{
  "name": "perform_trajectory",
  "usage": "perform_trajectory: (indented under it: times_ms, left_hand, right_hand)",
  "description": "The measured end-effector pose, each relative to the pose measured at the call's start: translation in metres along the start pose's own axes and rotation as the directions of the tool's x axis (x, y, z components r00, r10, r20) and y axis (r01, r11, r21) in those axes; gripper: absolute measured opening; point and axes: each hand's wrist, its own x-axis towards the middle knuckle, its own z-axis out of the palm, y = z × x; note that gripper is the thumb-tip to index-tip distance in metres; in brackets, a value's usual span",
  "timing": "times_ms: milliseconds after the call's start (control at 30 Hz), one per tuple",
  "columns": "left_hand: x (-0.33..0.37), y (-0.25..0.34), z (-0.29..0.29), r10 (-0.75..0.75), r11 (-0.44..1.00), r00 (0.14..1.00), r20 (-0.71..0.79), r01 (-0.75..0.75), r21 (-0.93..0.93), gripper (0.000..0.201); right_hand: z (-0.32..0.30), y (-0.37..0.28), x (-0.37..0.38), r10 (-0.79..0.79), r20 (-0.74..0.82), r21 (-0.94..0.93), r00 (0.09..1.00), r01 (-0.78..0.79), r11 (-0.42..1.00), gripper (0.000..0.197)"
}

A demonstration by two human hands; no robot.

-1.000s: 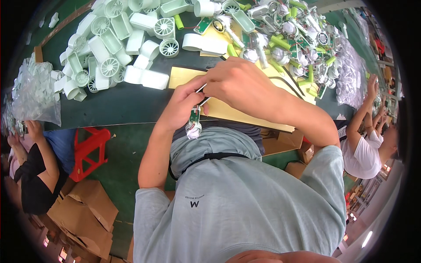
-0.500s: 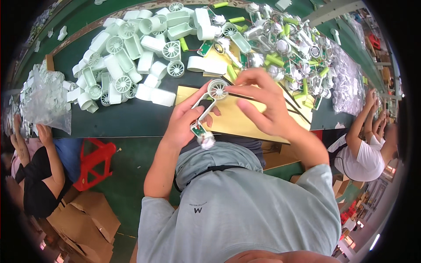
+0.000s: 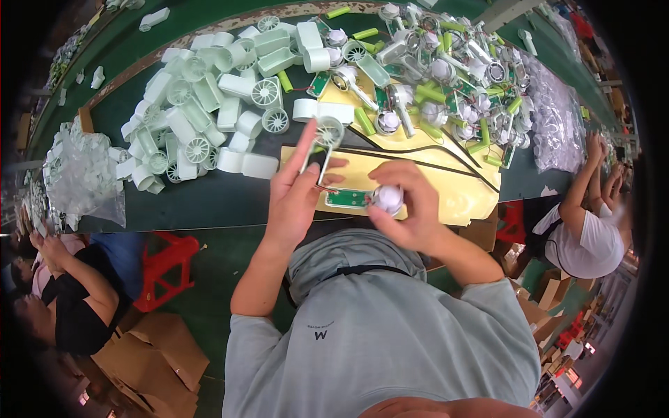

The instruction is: The person assembles portable electric fans by fitting internal wiring, motors, and batteries into plastic casings, applying adhesive strips, pressing the housing pieces together, and placing assembled units onto a conveyor belt.

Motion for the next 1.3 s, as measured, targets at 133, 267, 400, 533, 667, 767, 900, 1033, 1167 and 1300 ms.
perform_trajectory:
  times_ms: [133, 267, 400, 533, 667, 767, 900, 1033, 1167, 1300]
  left_hand:
    - [-0.011, -0.012, -0.011, -0.161, 0.982, 0.964, 0.212, 0.178, -0.068, 0.056]
    - [-0.02, -0.016, -0.011, -0.201, 0.97, 0.938, 0.284, 0.23, -0.073, 0.055]
    - [-0.027, -0.016, -0.011, -0.196, 0.979, 0.959, 0.207, 0.179, 0.098, 0.051]
    - [-0.029, -0.014, -0.01, -0.171, 0.972, 0.976, 0.132, 0.146, 0.182, 0.047]
    - [-0.028, -0.012, -0.009, -0.193, 0.967, 0.968, 0.161, 0.16, 0.195, 0.045]
    - [-0.027, -0.016, -0.01, -0.217, 0.972, 0.958, 0.187, 0.195, 0.132, 0.053]
    - [-0.028, -0.029, -0.011, -0.11, 0.989, 0.979, 0.171, 0.126, -0.084, 0.068]
    - [-0.026, -0.025, 0.01, 0.053, 0.951, 0.994, 0.093, -0.079, 0.3, 0.043]
    - [-0.018, -0.035, 0.021, 0.105, 0.89, 0.99, -0.095, -0.051, 0.454, 0.04]
    - [-0.017, -0.034, 0.024, 0.066, 0.944, 0.974, -0.214, 0.008, 0.329, 0.029]
  right_hand:
    - [-0.023, -0.02, 0.033, 0.394, 0.133, 0.117, 0.909, -0.409, 0.905, 0.017]
    - [-0.033, -0.012, 0.063, 0.576, 0.436, 0.181, 0.692, -0.694, 0.697, 0.041]
    - [-0.029, -0.016, 0.063, 0.545, 0.47, 0.297, 0.694, -0.706, 0.643, 0.04]
    - [-0.024, -0.019, 0.057, 0.497, 0.42, 0.281, 0.759, -0.63, 0.724, 0.043]
    - [-0.024, -0.003, 0.055, 0.142, 0.279, -0.087, 0.95, -0.122, 0.989, 0.035]
    - [-0.022, -0.002, 0.057, -0.078, 0.207, -0.215, 0.975, 0.123, 0.969, 0.025]
    - [-0.02, -0.011, 0.062, 0.251, 0.232, -0.23, 0.94, -0.198, 0.953, 0.018]
    - [-0.021, -0.009, 0.072, 0.488, 0.256, 0.002, 0.835, -0.505, 0.863, 0.041]
    - [-0.023, -0.01, 0.07, 0.663, 0.331, 0.002, 0.672, -0.703, 0.711, 0.055]
    - [-0.026, -0.019, 0.065, 0.598, 0.417, 0.068, 0.685, -0.679, 0.731, 0.041]
